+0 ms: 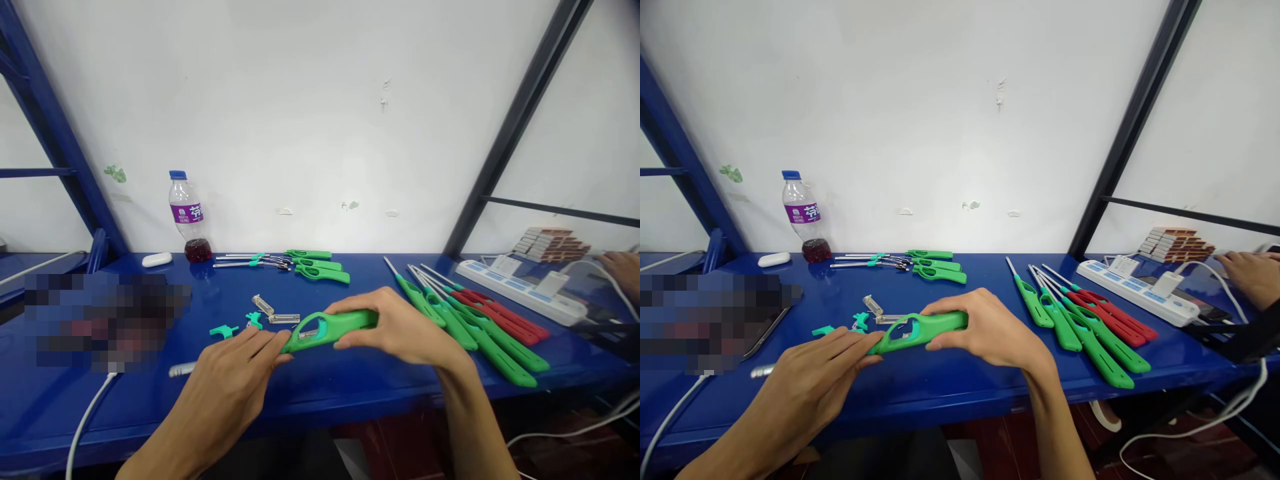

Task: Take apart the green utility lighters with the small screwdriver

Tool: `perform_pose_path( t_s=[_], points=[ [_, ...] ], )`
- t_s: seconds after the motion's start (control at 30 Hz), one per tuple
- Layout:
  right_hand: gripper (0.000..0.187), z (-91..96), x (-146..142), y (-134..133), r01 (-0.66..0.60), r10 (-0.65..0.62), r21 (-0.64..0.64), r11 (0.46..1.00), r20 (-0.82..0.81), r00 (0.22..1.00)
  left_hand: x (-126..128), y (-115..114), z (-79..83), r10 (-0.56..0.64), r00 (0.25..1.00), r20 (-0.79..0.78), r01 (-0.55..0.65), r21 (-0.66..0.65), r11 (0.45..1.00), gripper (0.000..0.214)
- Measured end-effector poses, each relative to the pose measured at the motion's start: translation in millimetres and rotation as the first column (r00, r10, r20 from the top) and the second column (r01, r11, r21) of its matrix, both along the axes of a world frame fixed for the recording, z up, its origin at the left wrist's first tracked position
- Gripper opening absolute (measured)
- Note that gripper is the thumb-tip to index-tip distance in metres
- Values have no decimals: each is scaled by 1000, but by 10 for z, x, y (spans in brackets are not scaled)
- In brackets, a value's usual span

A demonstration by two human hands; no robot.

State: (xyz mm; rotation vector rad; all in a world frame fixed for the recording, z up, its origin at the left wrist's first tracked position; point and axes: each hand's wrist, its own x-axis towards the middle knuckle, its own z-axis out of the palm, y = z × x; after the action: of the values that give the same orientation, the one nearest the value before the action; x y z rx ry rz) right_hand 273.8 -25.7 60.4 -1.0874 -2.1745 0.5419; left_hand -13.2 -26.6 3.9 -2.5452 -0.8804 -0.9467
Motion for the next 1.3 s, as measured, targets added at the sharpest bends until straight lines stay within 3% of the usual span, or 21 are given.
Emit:
perform_pose_path(
  t_s=[0.1,0.17,0.37,0.53,0.7,0.97,1.3],
  points=[
    [22,29,-57,-63,62,-69,114,992,58,996,-9,-5,16,10,1000,-24,-14,-184,983,32],
    [19,46,-104,-105,64,-76,117,991,96,992,-28,-8,28,33,999,-13,-35,-256,966,30],
    [17,21,-209,-211,83,-76,-27,996,206,976,-46,-31,39,51,995,-86,-78,-358,931,31],
    [41,11,-300,-194,-10,59,-217,976,219,974,23,-47,23,28,991,-128,-88,-491,867,31],
    [47,7,-347,-161,-11,71,-229,973,252,965,29,-33,16,17,999,-45,-40,-596,802,26],
    [39,-55,-374,-165,81,24,-272,959,364,931,-26,-20,9,-7,995,-95,-58,-660,749,22],
    [37,-132,-522,-141,73,13,-196,978,406,914,-60,25,-37,37,993,-112,-98,-600,794,24]
  ],
)
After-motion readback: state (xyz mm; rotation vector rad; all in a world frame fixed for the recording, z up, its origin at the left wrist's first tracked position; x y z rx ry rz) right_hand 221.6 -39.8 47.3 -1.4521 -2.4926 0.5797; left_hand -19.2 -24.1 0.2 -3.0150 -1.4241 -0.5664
